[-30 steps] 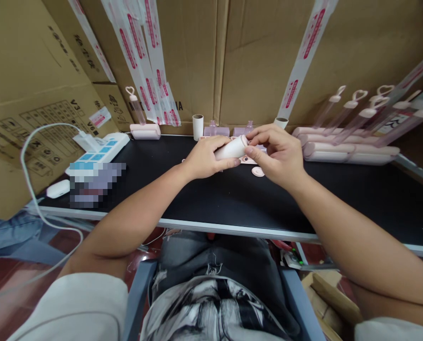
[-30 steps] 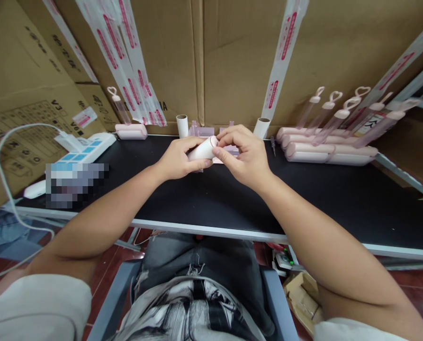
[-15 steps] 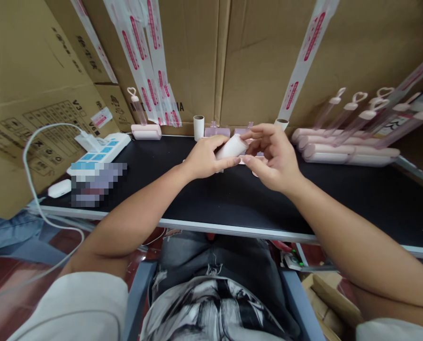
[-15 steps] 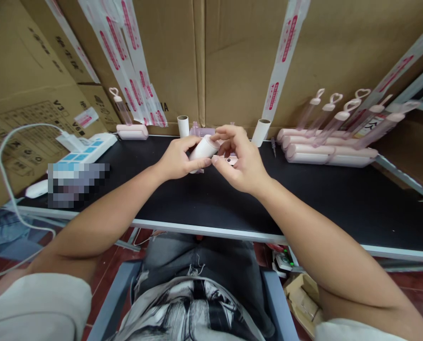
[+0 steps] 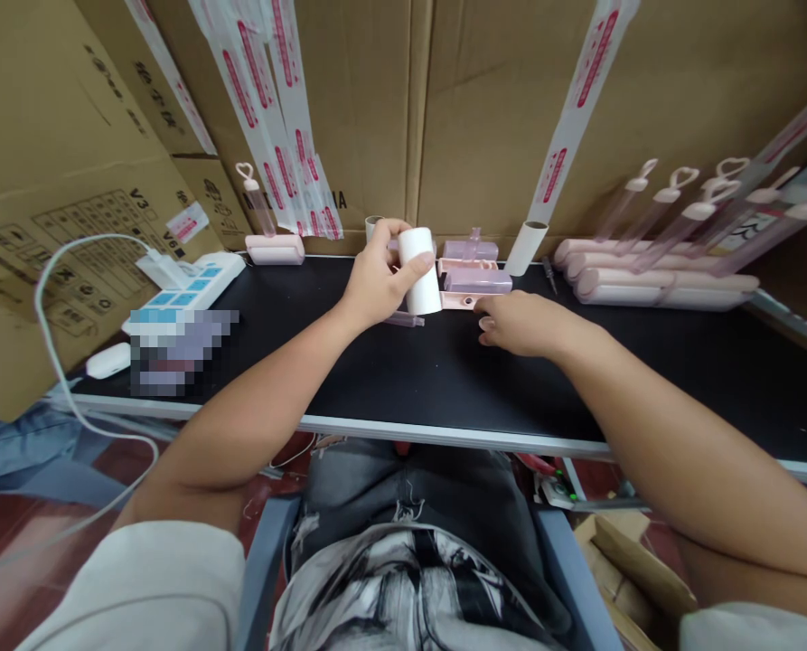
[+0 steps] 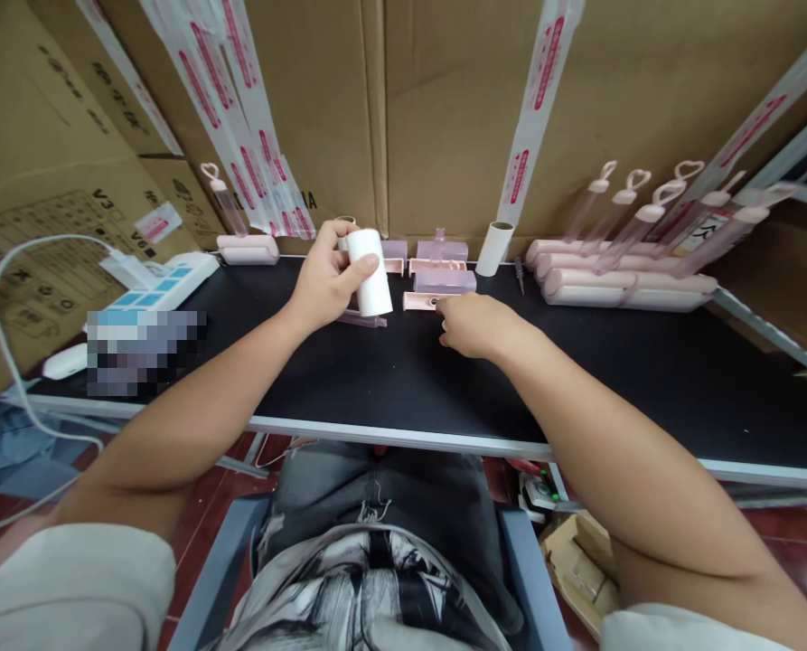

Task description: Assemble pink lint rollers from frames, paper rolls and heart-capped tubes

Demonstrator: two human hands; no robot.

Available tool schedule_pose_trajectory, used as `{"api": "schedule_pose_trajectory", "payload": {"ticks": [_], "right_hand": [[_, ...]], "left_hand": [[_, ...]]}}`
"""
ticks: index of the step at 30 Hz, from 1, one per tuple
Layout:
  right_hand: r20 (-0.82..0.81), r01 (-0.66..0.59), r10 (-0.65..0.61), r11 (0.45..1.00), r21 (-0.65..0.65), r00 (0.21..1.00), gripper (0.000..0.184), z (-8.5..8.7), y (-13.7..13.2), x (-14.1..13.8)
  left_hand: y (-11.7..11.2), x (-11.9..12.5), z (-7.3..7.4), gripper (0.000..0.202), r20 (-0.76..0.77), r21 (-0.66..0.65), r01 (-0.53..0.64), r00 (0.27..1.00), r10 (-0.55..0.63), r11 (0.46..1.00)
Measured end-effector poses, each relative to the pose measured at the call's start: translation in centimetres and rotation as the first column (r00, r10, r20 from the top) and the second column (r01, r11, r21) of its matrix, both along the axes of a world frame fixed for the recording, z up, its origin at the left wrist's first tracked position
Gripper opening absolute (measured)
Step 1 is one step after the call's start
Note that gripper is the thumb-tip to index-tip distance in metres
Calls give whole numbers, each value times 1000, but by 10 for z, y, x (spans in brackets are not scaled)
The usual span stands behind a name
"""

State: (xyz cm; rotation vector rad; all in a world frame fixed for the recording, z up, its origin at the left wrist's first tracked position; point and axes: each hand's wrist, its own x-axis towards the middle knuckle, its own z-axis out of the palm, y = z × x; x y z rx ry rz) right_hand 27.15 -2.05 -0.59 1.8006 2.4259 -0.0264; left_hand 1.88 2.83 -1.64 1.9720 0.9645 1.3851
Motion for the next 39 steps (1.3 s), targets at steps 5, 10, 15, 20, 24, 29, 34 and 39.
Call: {"api": "schedule_pose_trajectory", "payload": {"ticks": [5, 10, 15, 20, 24, 29, 34, 39], "right_hand": [[-97, -163, 156, 985, -64, 983, 16, 2, -6, -8], [-218, -235, 217, 970, -59, 952, 3, 2, -7, -12], [-502, -341, 394, 919, 197, 770, 21, 2, -12, -20], [-625, -60, 601, 743, 667, 498, 29, 0, -27, -33], [-568, 35, 622, 657, 753, 538, 26, -6, -30, -38], [-487, -18, 664, 601, 799, 568, 15, -13, -26, -42], [-481, -15, 618, 623, 782, 622, 12, -15, -22, -42], [-348, -76, 737, 474, 877, 579, 18, -25, -8, -36]], "left_hand": [[1, 6, 6, 50, 230, -333, 21, 971, 60, 943], [2, 0, 13, 54, 385, -525, 127, 917, 102, 841], [5, -4, 13, 77, 364, -472, 162, 931, 24, 867], [-10, 10, 13, 70, 434, -566, 223, 899, 57, 793], [-26, 23, 12, 67, 459, -592, 269, 887, 43, 760], [-34, 32, 10, 69, 486, -589, 303, 873, 29, 749], [-40, 35, 12, 64, 524, -608, 364, 851, 13, 705], [-42, 33, 19, 63, 569, -617, 372, 819, 66, 694]]}}
